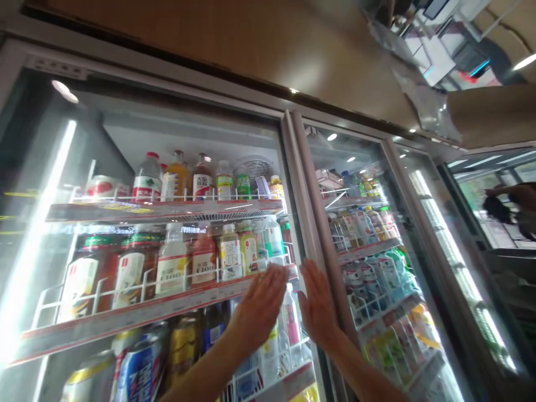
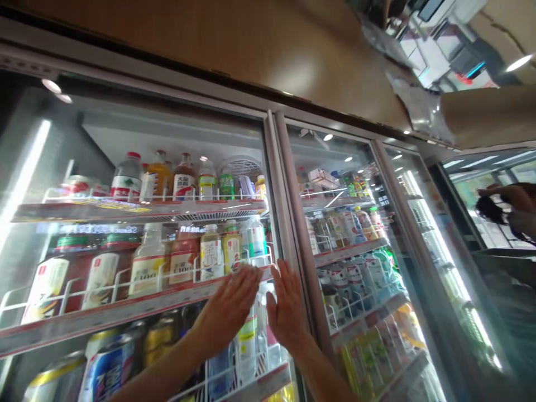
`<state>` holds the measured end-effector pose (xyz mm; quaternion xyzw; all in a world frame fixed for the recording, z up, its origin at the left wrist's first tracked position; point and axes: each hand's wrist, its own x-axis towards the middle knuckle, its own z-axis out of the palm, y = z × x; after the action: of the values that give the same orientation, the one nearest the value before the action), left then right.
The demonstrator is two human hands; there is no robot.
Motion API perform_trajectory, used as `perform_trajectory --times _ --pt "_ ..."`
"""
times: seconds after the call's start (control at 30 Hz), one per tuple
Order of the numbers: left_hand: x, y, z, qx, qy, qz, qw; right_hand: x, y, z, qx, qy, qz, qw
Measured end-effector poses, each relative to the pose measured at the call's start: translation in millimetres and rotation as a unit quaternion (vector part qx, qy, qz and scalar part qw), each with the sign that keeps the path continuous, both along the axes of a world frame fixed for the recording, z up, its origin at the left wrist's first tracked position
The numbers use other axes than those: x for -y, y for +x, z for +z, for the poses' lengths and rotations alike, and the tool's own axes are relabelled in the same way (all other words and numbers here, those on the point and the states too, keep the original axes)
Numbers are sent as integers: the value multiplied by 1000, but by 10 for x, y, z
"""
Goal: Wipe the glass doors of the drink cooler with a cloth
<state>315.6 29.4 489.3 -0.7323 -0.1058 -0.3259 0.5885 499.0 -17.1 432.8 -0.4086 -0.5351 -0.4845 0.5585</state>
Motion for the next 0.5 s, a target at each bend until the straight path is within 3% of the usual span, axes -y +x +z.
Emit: perform_trajectory --times 0.07,0.1,0.2,0.27,0.33,0.43,0.5 --pt "14 -180 -173 -60 11 -1 998 -72 -94 -48 0 -10 10 1000" --pt "14 -287 -148 -53 10 0 999 -102 -129 -69 0 -16 11 1000" --pt "-7 -550 176 88 -14 9 996 -172 -207 -102 -7 -24 10 1000" --pt "-12 -595 286 174 -30 20 984 -202 -270 -108 -18 -23 7 1000" --pt "1 -548 161 156 -22 19 987 -221 -354 -114 -16 -24 5 1000" --pt "5 -552 -135 10 14 11 1000 -227 -469 -124 16 -33 5 999" --pt "-15 -773 -92 7 22 20 1000 -217 -492 -113 22 -29 6 999"
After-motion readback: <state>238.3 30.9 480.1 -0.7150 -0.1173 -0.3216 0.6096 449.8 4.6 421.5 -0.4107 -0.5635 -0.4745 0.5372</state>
